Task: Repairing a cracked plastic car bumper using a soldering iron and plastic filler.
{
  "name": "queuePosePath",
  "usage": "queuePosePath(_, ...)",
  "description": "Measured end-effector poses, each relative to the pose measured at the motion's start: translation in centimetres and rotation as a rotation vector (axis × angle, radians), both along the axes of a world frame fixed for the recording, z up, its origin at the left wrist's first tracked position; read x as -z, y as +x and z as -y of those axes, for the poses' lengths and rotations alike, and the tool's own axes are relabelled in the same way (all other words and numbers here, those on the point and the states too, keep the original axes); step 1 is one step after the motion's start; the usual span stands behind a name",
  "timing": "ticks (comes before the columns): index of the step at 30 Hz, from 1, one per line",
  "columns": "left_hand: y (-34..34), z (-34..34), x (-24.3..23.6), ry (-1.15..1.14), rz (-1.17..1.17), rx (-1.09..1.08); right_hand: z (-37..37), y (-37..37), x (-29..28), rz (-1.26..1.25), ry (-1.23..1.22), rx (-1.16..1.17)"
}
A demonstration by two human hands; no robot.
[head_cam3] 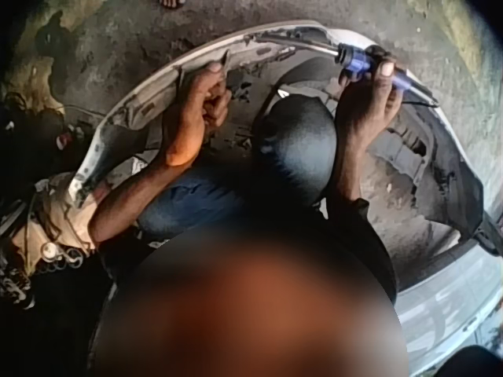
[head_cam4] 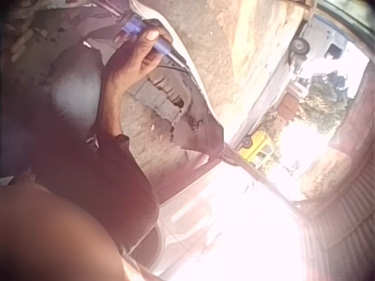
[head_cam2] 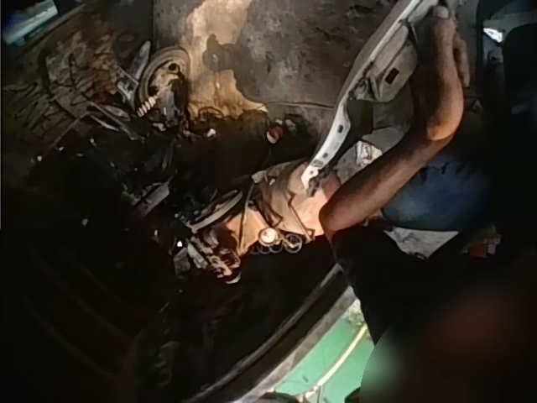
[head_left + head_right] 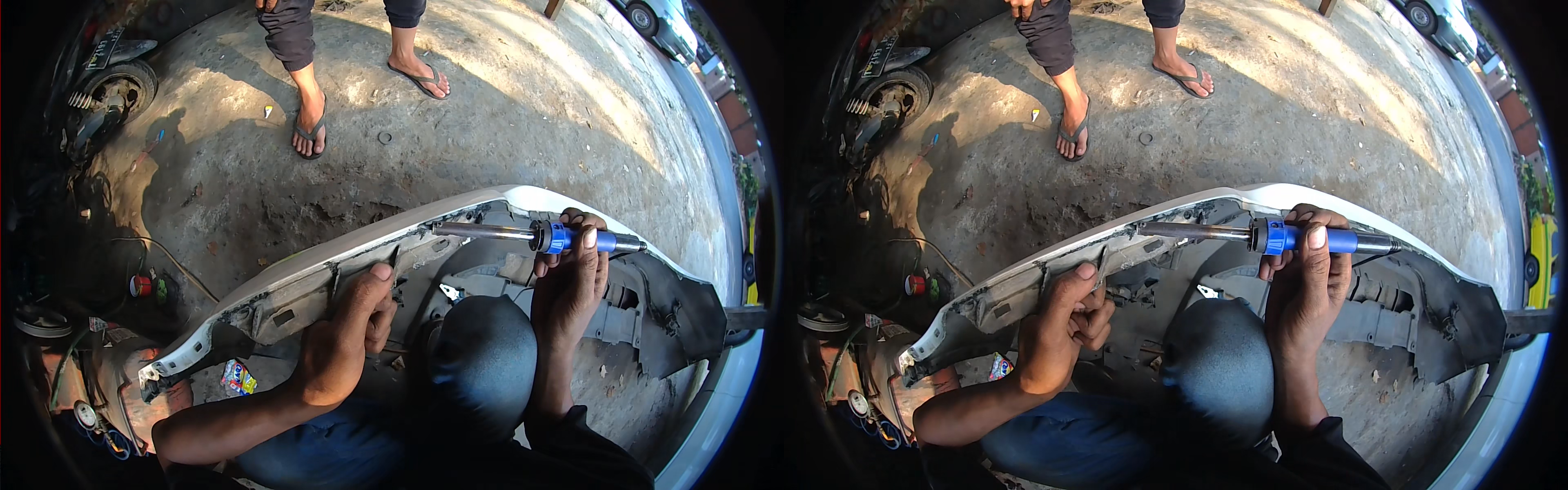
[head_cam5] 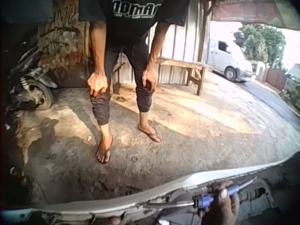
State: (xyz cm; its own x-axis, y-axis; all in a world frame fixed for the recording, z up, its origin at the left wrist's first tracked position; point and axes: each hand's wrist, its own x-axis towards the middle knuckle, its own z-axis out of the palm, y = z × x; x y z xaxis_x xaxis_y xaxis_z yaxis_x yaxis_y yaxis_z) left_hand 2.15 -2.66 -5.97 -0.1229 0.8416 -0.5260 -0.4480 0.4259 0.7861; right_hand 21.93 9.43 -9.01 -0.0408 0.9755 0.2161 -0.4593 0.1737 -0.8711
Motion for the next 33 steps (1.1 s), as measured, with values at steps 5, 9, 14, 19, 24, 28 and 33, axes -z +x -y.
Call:
queuePosePath(5, 0.47, -0.23, -0.13, 0.000, -0.053, -0.059, 0.03, -0.12, 0.01, 0.004, -0.002, -0.004)
queuePosePath(9, -0.11, 0.04, -0.01, -0.010, -0.031, 0.010, 0.08, -0.10, -0.10, 0.003, -0.014, 0.017)
queuePosePath(14, -0.13, 0.16, 0.11, -0.019, -0.041, 0.020, 0.06, 0.02, -0.01, 0.005, -0.016, 0.031)
queuePosePath(19, 0.35, -0.08, -0.05, -0.011, -0.066, -0.017, 0.04, 0.16, 0.06, 0.004, -0.019, 0.064)
queuePosePath(24, 0.31, -0.05, 0.02, 0.006, -0.061, -0.066, -0.01, -0.12, 0.10, -0.008, -0.024, 0.040)
queuePosePath(28, -0.21, 0.13, 0.16, 0.009, -0.044, 0.040, -0.01, 0.08, 0.18, 0.000, -0.021, 0.022)
queuePosePath(33, 0.11, 0.00, 0.01, -0.001, -0.050, 0.025, -0.02, 0.14, 0.24, 0.008, -0.028, 0.052)
